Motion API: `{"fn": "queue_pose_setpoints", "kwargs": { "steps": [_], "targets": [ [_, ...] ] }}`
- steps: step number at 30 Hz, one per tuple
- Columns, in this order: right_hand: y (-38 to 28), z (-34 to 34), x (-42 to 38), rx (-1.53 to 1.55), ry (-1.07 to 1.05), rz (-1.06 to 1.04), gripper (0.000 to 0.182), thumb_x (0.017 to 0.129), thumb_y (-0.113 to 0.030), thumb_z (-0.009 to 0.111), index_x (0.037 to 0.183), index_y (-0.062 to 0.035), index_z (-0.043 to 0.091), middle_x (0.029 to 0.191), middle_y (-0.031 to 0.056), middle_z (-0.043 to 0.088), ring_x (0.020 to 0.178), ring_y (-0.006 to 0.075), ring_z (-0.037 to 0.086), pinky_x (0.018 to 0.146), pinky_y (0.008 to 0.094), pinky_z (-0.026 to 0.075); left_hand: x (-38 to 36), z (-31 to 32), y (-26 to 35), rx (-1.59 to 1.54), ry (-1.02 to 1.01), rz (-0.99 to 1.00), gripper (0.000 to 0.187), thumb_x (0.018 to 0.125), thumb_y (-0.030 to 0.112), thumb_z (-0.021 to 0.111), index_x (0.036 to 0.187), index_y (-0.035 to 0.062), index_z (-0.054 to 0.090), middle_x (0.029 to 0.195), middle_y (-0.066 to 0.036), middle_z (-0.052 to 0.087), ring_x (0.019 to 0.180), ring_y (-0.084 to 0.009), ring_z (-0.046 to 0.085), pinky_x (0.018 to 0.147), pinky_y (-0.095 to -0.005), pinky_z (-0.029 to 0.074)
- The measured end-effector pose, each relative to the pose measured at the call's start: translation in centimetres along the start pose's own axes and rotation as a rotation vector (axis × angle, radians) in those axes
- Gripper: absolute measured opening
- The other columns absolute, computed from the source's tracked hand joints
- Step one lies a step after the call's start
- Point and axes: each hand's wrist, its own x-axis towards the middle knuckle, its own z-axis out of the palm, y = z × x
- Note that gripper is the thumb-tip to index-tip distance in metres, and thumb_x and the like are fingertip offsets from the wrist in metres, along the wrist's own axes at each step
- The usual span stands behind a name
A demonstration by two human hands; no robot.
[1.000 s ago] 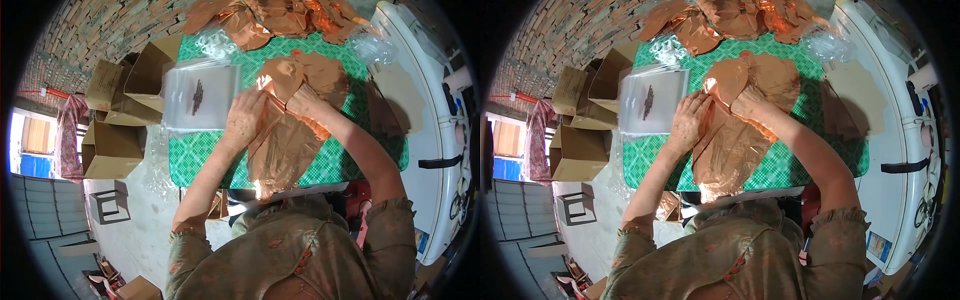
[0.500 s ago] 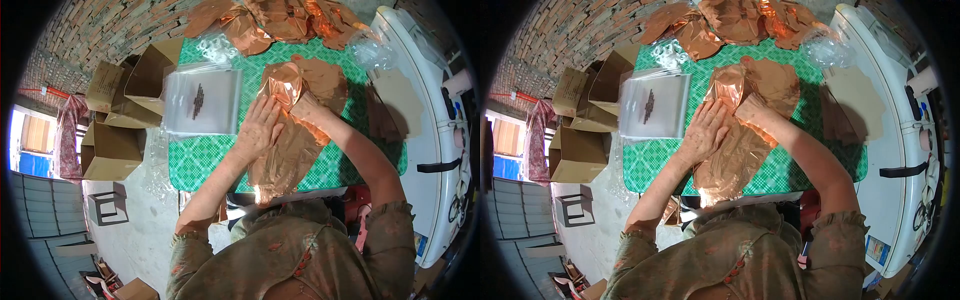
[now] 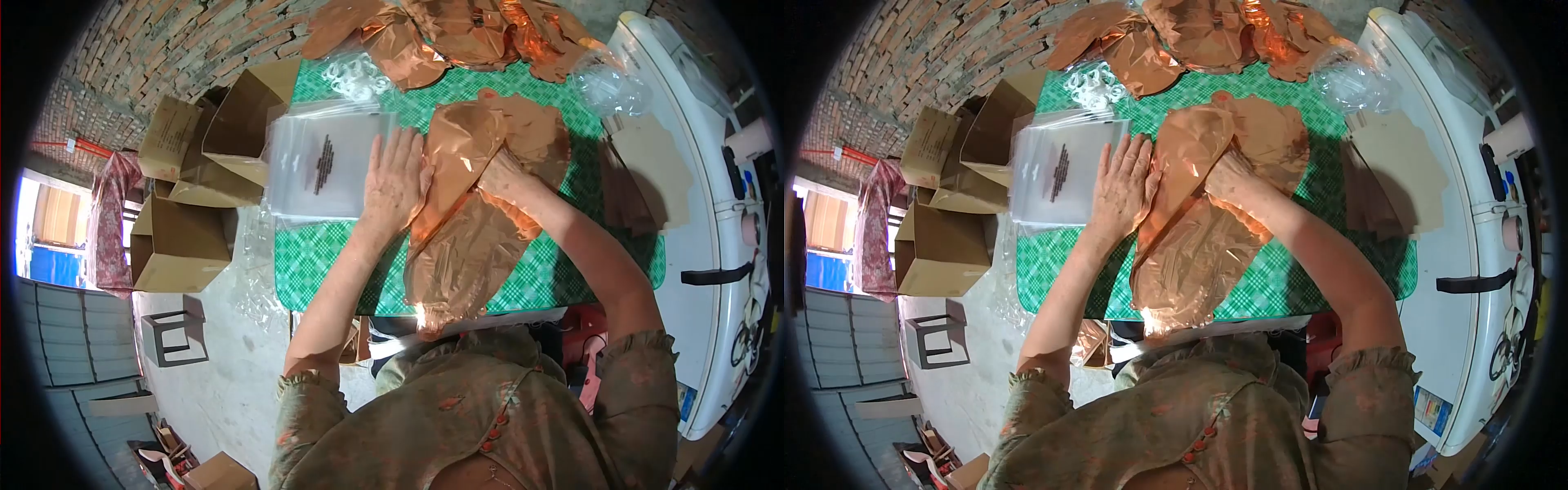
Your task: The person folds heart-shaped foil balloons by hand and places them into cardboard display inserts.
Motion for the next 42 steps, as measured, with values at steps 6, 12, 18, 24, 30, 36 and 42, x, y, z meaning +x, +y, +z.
{"fn": "queue_pose_setpoints", "kwargs": {
  "steps": [6, 12, 18, 24, 30, 36, 42],
  "targets": [
    [-1.7, -1.9, 0.7, 0.144, -0.043, 0.094, 0.048, 0.105, -0.023, 0.051, 0.151, -0.0095, 0.051, 0.15, 0.0138, 0.055, 0.136, 0.0321, 0.053, 0.113, 0.0439, 0.043, -0.3, 1.4, 1.2, 0.026, -0.065, 0.044, 0.061, 0.109, 0.038, 0.043, 0.158, 0.0009, 0.041, 0.166, -0.015, 0.039, 0.157, -0.0318, 0.029, 0.129, -0.0531, 0.016],
    [2.7, 2.7, 1.1, 0.0, 0.113, -0.013, 0.046, 0.106, -0.021, 0.048, 0.151, -0.0114, 0.051, 0.15, 0.0106, 0.055, 0.137, 0.0301, 0.052, 0.114, 0.0427, 0.042, -0.4, 2.1, 2.5, 0.047, -0.079, 0.017, 0.064, 0.109, 0.042, 0.041, 0.159, 0.0013, 0.04, 0.168, -0.015, 0.036, 0.159, -0.0318, 0.026, 0.129, -0.0552, 0.011],
    [2.8, 3.3, 0.7, 0.101, 0.092, 0.024, 0.049, 0.107, -0.019, 0.045, 0.155, -0.0113, 0.045, 0.158, 0.01, 0.047, 0.144, 0.0271, 0.046, 0.119, 0.0407, 0.037, -0.3, 1.4, 2.6, -0.082, -0.125, -0.034, 0.068, 0.108, 0.047, 0.042, 0.16, 0.0031, 0.039, 0.167, -0.016, 0.037, 0.158, -0.0328, 0.026, 0.129, -0.0564, 0.011],
    [3.5, 4.0, 0.8, 0.156, 0.079, 0.019, 0.05, 0.108, -0.02, 0.045, 0.156, -0.0098, 0.043, 0.159, 0.0113, 0.045, 0.145, 0.0278, 0.045, 0.121, 0.0411, 0.035, -0.4, 1.2, 2.6, -0.095, -0.052, -0.03, 0.067, 0.108, 0.046, 0.043, 0.159, 0.0026, 0.039, 0.166, -0.016, 0.038, 0.157, -0.0345, 0.028, 0.128, -0.0576, 0.011],
    [1.4, 1.1, 0.1, 0.036, 0.088, -0.073, 0.051, 0.107, -0.021, 0.047, 0.156, -0.0086, 0.042, 0.158, 0.013, 0.046, 0.144, 0.0296, 0.045, 0.121, 0.0422, 0.035, -0.5, 1.1, 3.5, -0.125, -0.058, 0.055, 0.064, 0.108, 0.04, 0.046, 0.159, 0.0015, 0.039, 0.165, -0.017, 0.039, 0.156, -0.0347, 0.03, 0.129, -0.0541, 0.014],
    [0.8, 0.1, 0.2, 0.097, 0.045, -0.059, 0.052, 0.106, -0.021, 0.05, 0.156, -0.0071, 0.043, 0.157, 0.0157, 0.046, 0.143, 0.0326, 0.047, 0.12, 0.0438, 0.036, -0.7, 2.1, 4.0, -0.183, -0.04, 0.077, 0.064, 0.107, 0.04, 0.048, 0.157, -0.0005, 0.04, 0.165, -0.022, 0.036, 0.156, -0.0364, 0.03, 0.128, -0.0522, 0.02],
    [0.0, -1.4, 0.1, 0.252, 0.161, -0.031, 0.051, 0.105, -0.015, 0.052, 0.154, -0.005, 0.044, 0.154, 0.0198, 0.047, 0.139, 0.037, 0.049, 0.117, 0.0454, 0.039, -0.5, 1.1, 4.3, -0.187, -0.103, 0.052, 0.063, 0.107, 0.041, 0.047, 0.159, 0.0059, 0.04, 0.166, -0.023, 0.034, 0.155, -0.0383, 0.03, 0.128, -0.0529, 0.021]
  ]
}}
